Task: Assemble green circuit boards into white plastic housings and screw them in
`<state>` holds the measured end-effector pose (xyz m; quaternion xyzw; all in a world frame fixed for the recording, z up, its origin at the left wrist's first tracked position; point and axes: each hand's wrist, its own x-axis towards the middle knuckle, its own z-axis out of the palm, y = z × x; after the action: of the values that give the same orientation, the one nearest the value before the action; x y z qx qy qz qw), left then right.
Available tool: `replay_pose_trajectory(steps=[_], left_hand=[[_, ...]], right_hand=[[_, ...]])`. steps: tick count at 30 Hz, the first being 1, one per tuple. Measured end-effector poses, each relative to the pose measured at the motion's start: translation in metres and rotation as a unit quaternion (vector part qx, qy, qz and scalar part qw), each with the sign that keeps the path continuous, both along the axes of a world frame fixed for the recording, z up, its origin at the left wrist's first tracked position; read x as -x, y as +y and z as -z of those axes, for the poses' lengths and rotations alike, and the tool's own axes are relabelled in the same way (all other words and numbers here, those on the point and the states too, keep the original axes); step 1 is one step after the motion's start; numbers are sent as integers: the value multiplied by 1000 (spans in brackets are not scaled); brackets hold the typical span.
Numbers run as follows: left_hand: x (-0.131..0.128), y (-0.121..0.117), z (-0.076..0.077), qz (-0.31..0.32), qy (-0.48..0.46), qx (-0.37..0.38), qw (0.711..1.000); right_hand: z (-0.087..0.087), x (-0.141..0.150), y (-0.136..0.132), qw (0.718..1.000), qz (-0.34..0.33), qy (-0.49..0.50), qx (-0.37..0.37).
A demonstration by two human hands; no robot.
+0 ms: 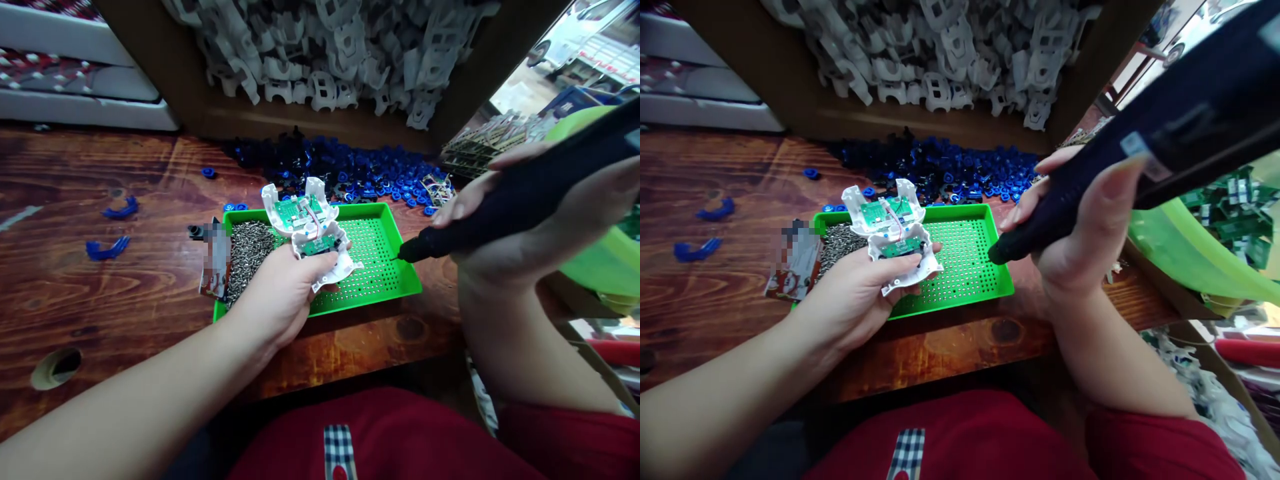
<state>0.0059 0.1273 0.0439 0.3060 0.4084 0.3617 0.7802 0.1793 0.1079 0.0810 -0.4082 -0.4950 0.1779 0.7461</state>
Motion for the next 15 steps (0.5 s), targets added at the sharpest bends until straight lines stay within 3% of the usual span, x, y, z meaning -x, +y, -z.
replay_pose_trajectory(steps=[2, 15], left_hand=[[0, 0, 1, 9, 4, -2, 1000], [0, 2, 3, 52, -1, -17, 998]], right_hand=[[6, 2, 6, 999, -25, -14, 17], [19, 4, 11, 1000, -19, 10, 20]])
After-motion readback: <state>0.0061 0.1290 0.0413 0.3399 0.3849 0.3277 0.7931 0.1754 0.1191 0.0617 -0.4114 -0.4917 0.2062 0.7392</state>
